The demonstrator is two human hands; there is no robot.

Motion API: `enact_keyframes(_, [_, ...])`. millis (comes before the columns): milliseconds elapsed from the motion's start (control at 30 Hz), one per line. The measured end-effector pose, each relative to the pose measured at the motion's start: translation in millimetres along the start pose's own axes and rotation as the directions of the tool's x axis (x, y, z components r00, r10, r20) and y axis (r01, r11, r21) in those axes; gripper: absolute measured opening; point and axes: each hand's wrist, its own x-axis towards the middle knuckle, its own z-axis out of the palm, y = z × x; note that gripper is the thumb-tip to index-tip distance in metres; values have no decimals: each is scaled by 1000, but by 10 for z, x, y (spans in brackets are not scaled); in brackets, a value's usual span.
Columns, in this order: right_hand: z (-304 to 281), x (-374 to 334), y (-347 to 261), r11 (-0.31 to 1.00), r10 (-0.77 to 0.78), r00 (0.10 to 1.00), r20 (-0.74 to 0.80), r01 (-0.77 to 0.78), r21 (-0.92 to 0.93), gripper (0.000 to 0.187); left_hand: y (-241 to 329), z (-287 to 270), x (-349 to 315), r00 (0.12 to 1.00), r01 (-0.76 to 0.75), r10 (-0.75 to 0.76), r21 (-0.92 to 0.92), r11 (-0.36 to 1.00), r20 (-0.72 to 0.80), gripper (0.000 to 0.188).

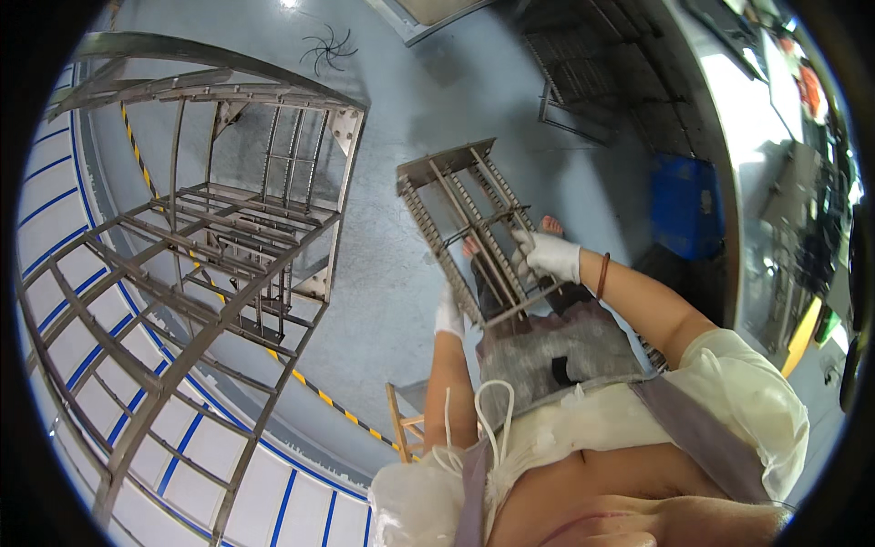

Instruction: The person repeatedly assembles small metal racks by inserting black circular rings and blue decorative elements, then places the finished racks onto a nearby rack. The person also retrieves empty racks from the rack and returns to the table to continue assembly.

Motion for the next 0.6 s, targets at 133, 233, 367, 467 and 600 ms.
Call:
enact_keyframes(133, [-623, 1531, -86, 993, -50, 973, -224, 25, -114, 55, -557, -22, -437, 948, -314, 55, 885, 343, 314, 56])
enact_keyframes(233, [-1137, 2596, -311, 939, -21, 943, -331, -96, -332, 35, -803, 116, -640, 853, -447, 203, 874, -190, 480, 60])
enact_keyframes(367, [-1558, 3450, -633, 933, -123, 836, -535, -86, -350, 48, -690, 224, -546, 903, -396, 120, 907, -147, 413, 60])
enact_keyframes(467, [-1507, 3606, -702, 873, -273, 679, -682, -122, -472, 62, -542, 249, -460, 895, -411, 132, 904, -119, 425, 57])
enact_keyframes(600, [-1060, 3299, -519, 706, -435, 544, -718, -288, -646, 55, -579, 233, -424, 876, -437, 170, 892, -112, 450, 55])
